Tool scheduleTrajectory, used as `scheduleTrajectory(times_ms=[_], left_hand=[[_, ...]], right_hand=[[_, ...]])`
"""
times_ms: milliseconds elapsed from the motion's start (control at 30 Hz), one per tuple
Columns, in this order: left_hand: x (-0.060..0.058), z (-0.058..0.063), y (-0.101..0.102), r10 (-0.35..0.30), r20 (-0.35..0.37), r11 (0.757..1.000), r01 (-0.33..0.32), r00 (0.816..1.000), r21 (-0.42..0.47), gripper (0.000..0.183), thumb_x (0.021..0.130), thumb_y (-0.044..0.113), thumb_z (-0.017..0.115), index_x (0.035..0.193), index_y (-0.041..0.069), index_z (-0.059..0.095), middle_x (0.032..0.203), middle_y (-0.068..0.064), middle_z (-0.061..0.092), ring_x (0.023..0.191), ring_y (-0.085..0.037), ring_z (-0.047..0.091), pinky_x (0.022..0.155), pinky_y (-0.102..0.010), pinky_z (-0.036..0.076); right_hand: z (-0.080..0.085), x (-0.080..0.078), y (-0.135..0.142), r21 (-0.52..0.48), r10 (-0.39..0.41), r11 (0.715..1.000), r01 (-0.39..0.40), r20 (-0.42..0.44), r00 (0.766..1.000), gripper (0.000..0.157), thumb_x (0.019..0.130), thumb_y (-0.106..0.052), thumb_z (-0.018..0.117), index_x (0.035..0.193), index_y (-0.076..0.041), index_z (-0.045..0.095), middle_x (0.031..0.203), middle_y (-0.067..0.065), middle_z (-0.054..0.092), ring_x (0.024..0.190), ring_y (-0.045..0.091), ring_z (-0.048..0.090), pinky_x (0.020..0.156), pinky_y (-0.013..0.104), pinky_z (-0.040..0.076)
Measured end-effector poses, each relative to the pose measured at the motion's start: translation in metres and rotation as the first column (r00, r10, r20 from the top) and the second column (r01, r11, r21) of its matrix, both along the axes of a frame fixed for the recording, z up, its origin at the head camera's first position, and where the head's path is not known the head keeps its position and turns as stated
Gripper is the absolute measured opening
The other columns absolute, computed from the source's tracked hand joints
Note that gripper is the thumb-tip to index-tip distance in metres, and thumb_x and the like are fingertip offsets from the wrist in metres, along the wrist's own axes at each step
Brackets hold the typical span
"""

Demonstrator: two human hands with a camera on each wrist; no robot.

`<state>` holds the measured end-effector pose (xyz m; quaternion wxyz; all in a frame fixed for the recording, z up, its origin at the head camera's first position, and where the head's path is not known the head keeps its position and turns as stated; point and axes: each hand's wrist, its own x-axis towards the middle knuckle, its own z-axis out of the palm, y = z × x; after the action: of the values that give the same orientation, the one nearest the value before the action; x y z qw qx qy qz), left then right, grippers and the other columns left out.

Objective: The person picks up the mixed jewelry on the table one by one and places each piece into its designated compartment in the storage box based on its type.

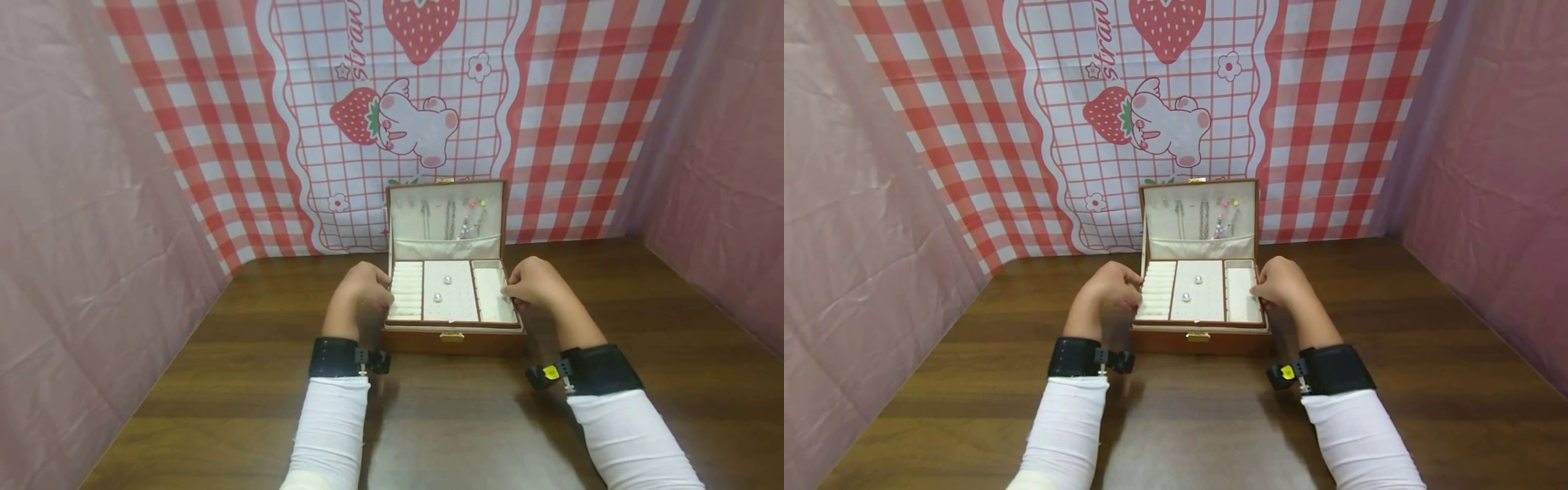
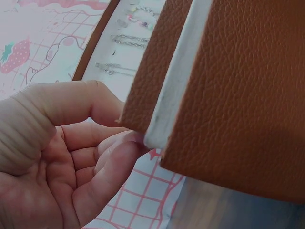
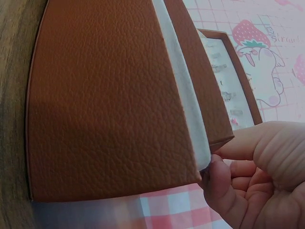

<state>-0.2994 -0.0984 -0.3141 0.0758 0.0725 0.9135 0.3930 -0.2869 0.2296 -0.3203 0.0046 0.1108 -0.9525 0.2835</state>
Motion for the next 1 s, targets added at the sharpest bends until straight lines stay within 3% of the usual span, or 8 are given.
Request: scheduleTrajectory(times_ms=[200, 500, 700, 1000], left_hand=[[0.001, 0.000, 0.003, 0.019, -0.037, 0.998, -0.022, 0.999, -0.067, 0.045, 0.070, -0.002, 0.073, 0.114, 0.002, 0.071, 0.093, -0.010, 0.073, 0.059, -0.017, 0.069, 0.064, -0.027, 0.056], [0.002, 0.002, 0.011, 0.007, -0.122, 0.977, -0.032, 0.993, -0.209, 0.022, 0.070, -0.001, 0.074, 0.090, 0.007, 0.077, 0.064, 0.000, 0.069, 0.052, -0.011, 0.064, 0.062, -0.023, 0.053], [0.003, 0.002, 0.013, 0.023, -0.133, 0.971, -0.054, 0.991, -0.231, 0.018, 0.069, -0.003, 0.075, 0.083, 0.008, 0.076, 0.072, -0.002, 0.069, 0.052, -0.012, 0.065, 0.058, -0.023, 0.053], [0.003, 0.001, 0.011, 0.020, -0.108, 0.981, -0.040, 0.994, -0.189, 0.015, 0.069, -0.003, 0.077, 0.081, 0.005, 0.074, 0.084, -0.009, 0.070, 0.053, -0.014, 0.067, 0.053, -0.024, 0.055]], right_hand=[[-0.002, -0.001, -0.001, 0.015, -0.010, 1.000, 0.010, -0.011, 1.000, 0.021, 0.085, -0.011, 0.068, 0.066, 0.000, 0.070, 0.052, 0.003, 0.062, 0.053, 0.021, 0.061, 0.049, 0.028, 0.042], [-0.001, 0.001, -0.004, 0.050, -0.044, 0.998, 0.047, -0.050, 0.998, 0.020, 0.081, -0.010, 0.072, 0.064, 0.000, 0.071, 0.051, 0.004, 0.061, 0.048, 0.014, 0.055, 0.050, 0.028, 0.041], [-0.001, 0.000, -0.006, 0.049, -0.053, 0.997, 0.056, -0.066, 0.996, 0.017, 0.080, -0.008, 0.071, 0.065, 0.000, 0.070, 0.050, 0.003, 0.060, 0.048, 0.017, 0.058, 0.050, 0.028, 0.041], [-0.003, 0.000, -0.004, 0.045, -0.054, 0.997, 0.057, -0.069, 0.996, 0.013, 0.081, -0.007, 0.071, 0.071, 0.001, 0.070, 0.051, 0.003, 0.059, 0.053, 0.024, 0.064, 0.049, 0.029, 0.043]])
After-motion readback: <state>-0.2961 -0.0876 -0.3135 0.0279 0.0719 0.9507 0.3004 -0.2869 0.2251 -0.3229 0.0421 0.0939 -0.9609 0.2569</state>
